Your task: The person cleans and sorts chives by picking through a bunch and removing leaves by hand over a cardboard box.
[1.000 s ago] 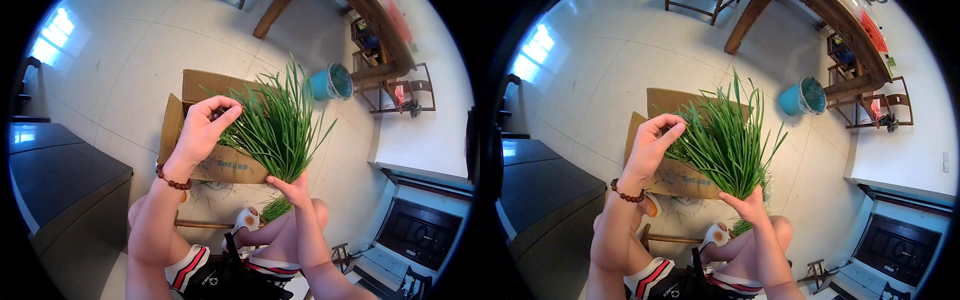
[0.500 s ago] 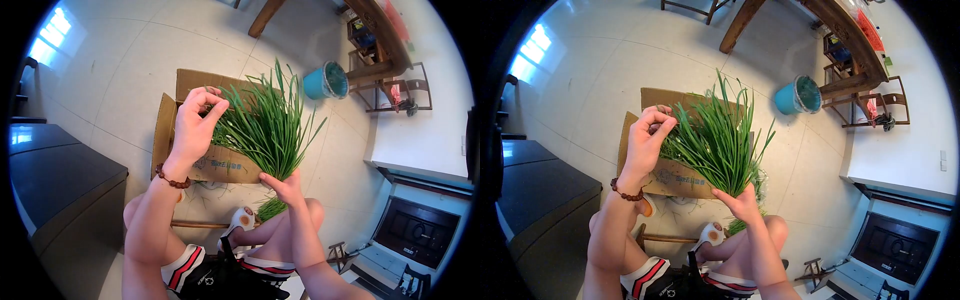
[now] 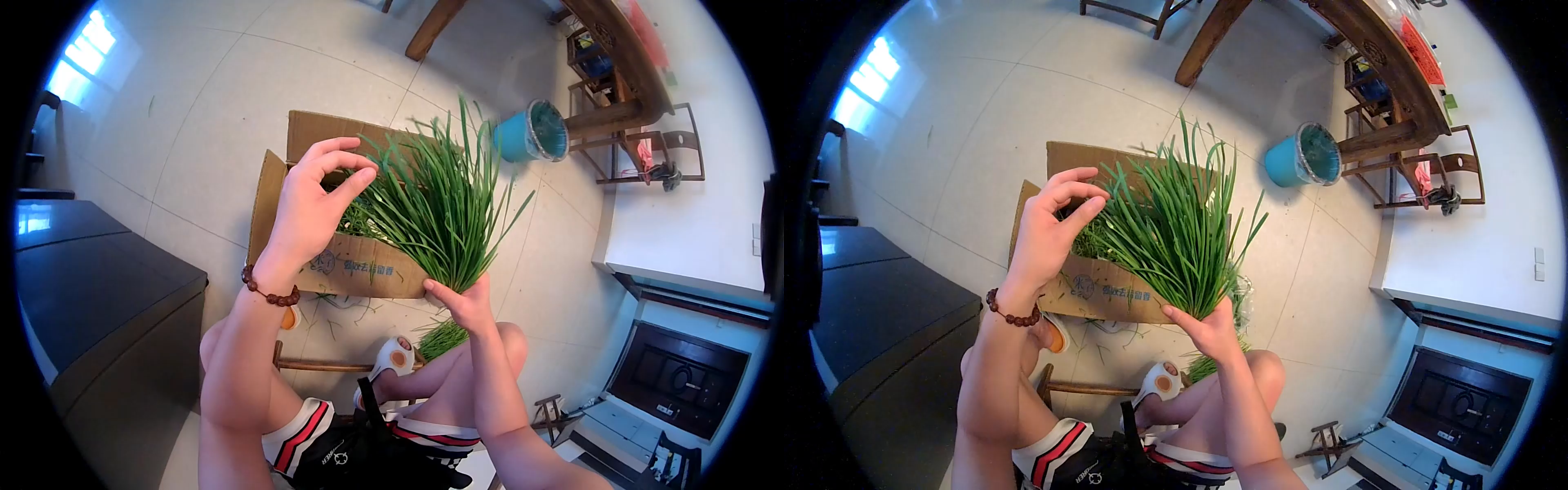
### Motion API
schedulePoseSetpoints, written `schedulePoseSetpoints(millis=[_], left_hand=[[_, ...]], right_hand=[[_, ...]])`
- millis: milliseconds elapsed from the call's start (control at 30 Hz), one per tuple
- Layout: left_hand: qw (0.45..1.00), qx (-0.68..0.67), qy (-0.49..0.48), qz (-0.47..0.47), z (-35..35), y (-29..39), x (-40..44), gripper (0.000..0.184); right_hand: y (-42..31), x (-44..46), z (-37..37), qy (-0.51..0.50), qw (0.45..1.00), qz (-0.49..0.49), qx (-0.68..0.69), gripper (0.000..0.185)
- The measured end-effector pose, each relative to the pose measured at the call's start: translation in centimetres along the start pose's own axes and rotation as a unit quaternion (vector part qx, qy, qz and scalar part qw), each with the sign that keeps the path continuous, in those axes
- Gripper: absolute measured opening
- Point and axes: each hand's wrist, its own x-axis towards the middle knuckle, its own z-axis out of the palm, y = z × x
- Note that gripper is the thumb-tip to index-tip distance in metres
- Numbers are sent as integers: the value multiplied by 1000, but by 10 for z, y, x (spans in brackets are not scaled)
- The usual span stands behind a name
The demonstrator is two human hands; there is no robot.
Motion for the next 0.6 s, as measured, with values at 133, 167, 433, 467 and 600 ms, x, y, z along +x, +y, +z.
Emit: schedulePoseSetpoints(millis=[133,167,433,467,600], left_hand=[[1000,4,-8,5,0,-1,0,13],[1000,5,-12,7,0,-2,0,13],[998,9,30,60,2,7,3,17],[998,10,17,55,4,8,2,17],[998,14,5,56,10,3,2,15]], right_hand=[[-1,1,1,-3,1000,-1,-7,37],[-1,1,1,-3,1000,-4,-8,36],[1,-1,-2,-20,1000,20,0,34],[0,-1,-2,-29,999,17,-12,34],[-1,0,0,-34,999,-8,-31,38]])
